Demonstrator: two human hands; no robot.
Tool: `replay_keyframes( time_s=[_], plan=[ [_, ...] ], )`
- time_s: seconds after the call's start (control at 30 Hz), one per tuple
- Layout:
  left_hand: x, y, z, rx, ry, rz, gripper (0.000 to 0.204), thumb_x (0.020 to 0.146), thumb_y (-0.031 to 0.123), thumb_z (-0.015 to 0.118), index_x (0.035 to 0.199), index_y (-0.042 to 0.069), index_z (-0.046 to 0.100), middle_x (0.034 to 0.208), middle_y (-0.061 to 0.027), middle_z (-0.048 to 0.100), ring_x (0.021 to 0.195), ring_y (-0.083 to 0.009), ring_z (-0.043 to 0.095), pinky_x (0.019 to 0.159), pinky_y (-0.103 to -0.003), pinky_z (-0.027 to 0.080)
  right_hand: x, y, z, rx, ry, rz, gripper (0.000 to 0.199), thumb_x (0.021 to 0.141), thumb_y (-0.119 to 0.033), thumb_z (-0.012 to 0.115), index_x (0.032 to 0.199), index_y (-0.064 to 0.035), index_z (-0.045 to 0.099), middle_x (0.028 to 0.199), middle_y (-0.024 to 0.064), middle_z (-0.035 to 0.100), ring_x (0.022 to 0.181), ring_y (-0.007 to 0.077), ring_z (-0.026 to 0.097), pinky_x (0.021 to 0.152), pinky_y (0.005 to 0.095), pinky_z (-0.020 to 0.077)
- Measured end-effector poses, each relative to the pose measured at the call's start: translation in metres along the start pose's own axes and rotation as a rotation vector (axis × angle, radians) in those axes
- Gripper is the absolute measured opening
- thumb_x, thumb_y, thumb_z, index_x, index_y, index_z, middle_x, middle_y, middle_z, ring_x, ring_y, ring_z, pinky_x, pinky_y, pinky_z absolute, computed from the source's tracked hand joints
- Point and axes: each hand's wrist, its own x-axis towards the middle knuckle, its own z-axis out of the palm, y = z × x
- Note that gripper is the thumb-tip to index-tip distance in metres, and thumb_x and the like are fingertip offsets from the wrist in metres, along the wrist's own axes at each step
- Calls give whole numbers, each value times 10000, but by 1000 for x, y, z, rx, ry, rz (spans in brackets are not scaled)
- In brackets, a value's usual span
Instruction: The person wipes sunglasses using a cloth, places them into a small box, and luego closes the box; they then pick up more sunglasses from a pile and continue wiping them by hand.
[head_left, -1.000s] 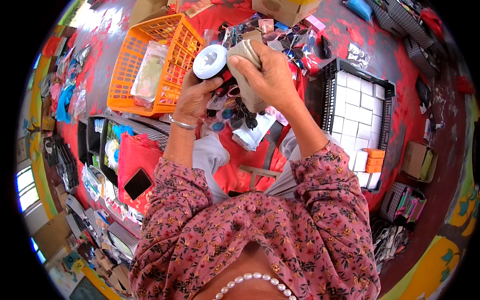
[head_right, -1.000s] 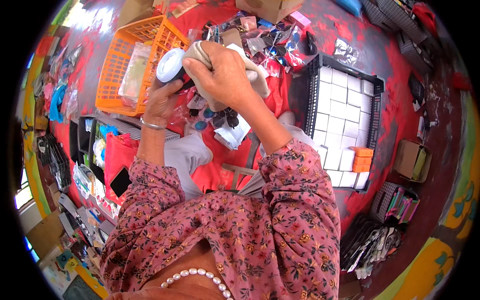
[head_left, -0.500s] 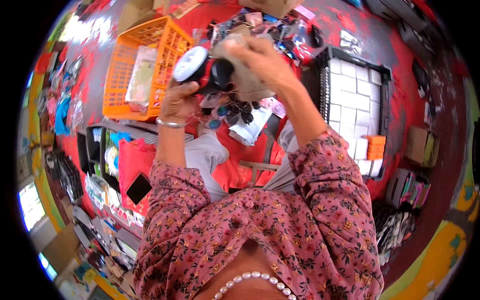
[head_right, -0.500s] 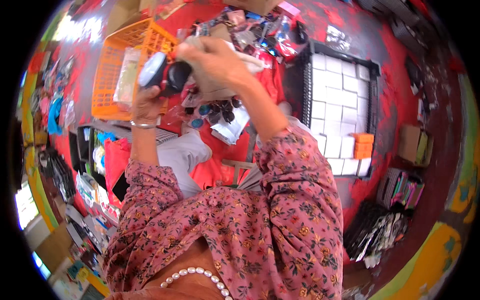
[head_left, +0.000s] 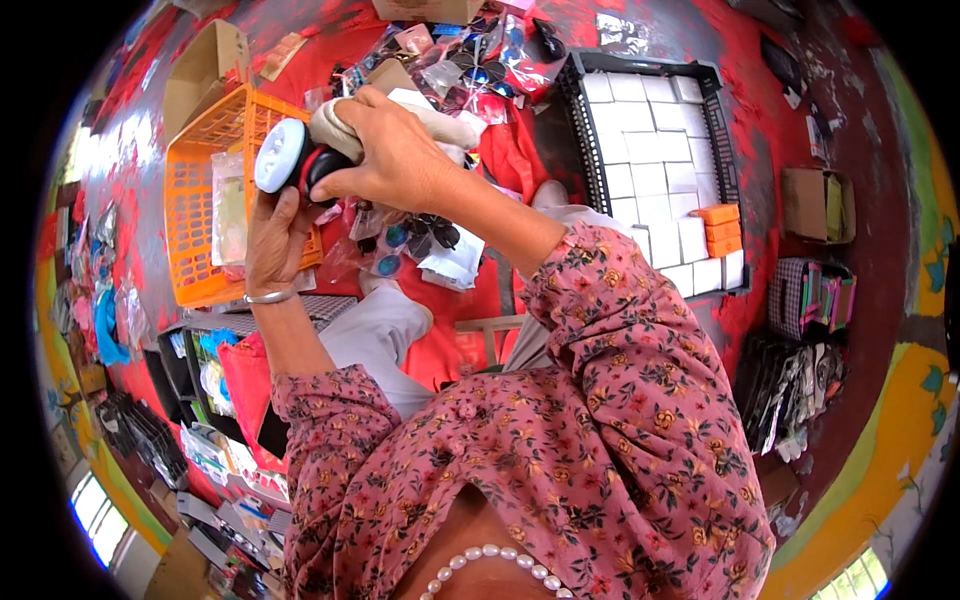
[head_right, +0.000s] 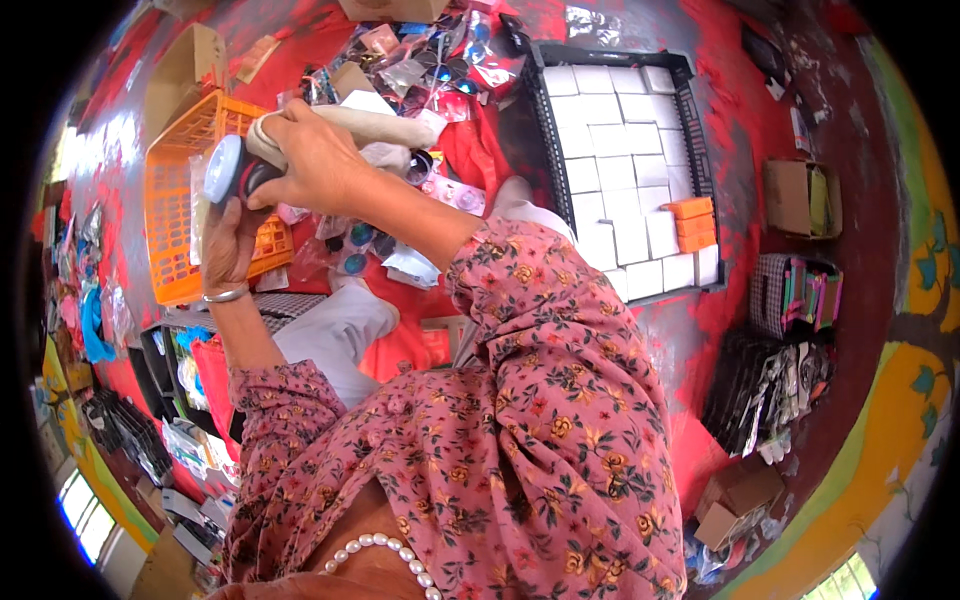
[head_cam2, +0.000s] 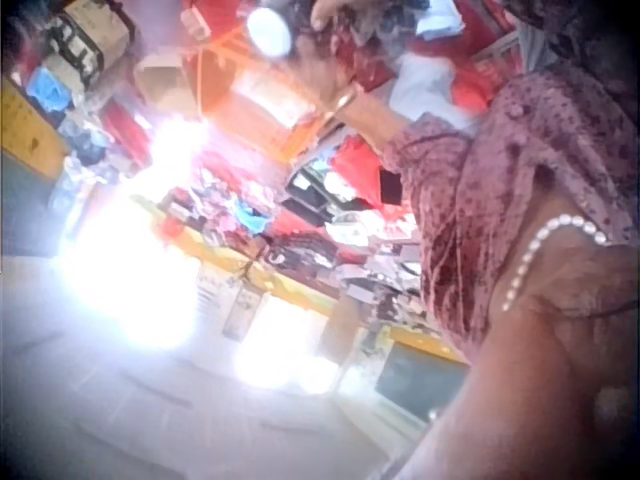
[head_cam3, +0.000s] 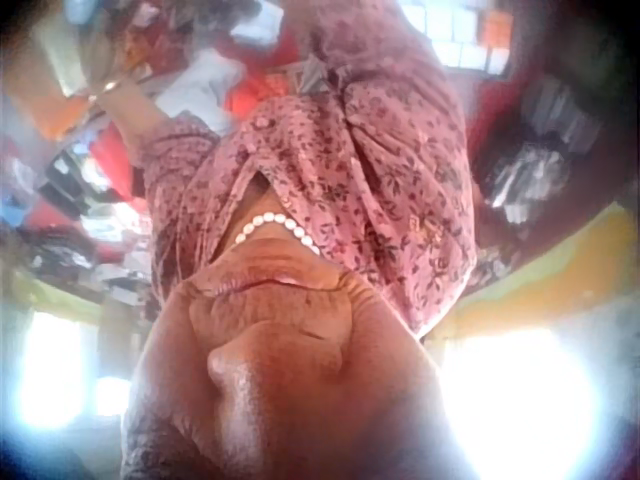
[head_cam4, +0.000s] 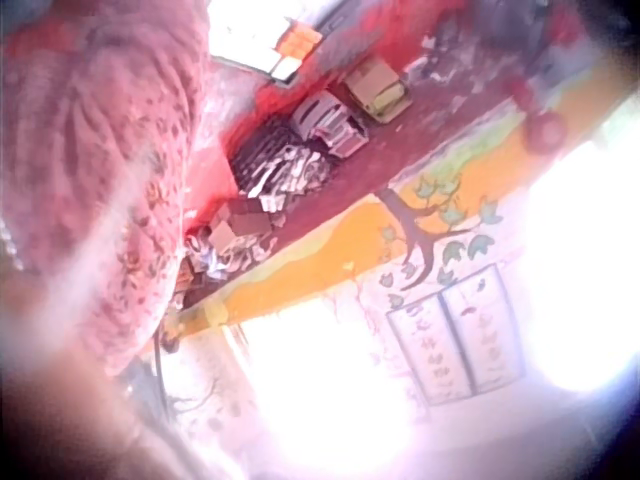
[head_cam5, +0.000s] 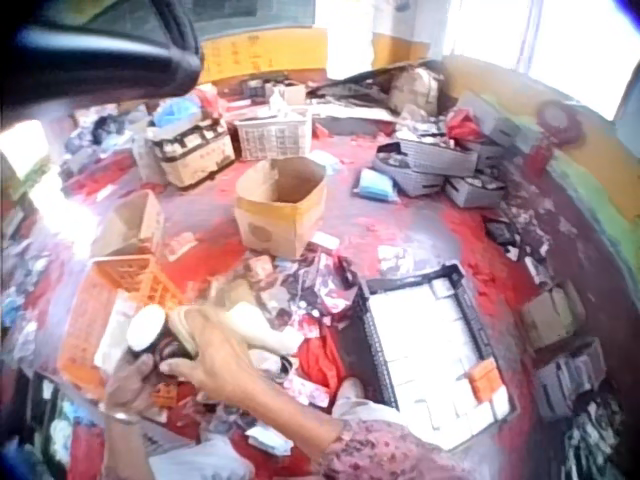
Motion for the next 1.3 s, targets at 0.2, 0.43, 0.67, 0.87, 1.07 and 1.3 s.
replay_keyframes(
  time_s=[0.2,0.43,0.67,0.87,1.07,1.3],
  plan=[
    [-7,6,11,-490,-73,159,774,756,334,660,1349,18,276,1276,-160,431,1213,-280,410,985,-443,391,-4,-12,7,-4,-86,-110,525,596,-247,785,992,1,548,935,151,485,856,318,517,726,376,434],
    [-5,6,4,-315,-57,-1,640,785,352,643,1257,-6,399,1181,-94,502,1096,-195,502,937,-336,432,8,-2,11,-55,-40,28,192,775,-189,602,818,-2,600,825,182,556,788,343,561,693,387,443],
    [-20,24,-50,-609,118,257,715,840,365,552,1336,-59,259,1262,-178,450,1105,-296,503,942,-438,417,30,34,-37,-142,463,238,207,783,-167,589,769,39,593,650,182,590,546,275,540,582,365,436],
    [-15,23,-54,-736,261,180,384,822,283,609,1108,33,551,1094,-125,589,1039,-292,547,930,-456,425,38,41,-45,50,500,242,198,784,-164,607,787,34,616,608,49,560,580,102,458,570,271,411],
    [-16,19,-64,-723,293,114,366,814,255,623,1084,23,538,1066,-136,587,1015,-282,559,887,-448,463,42,46,-58,216,542,193,172,797,-136,608,789,34,629,668,-22,546,623,62,449,575,221,385],
    [-7,10,-64,-619,352,109,411,749,249,700,1072,56,533,1004,-111,592,945,-251,580,820,-453,493,54,71,-129,212,564,235,206,804,-172,639,863,24,649,752,-2,590,670,71,501,610,213,400]
  ],
)
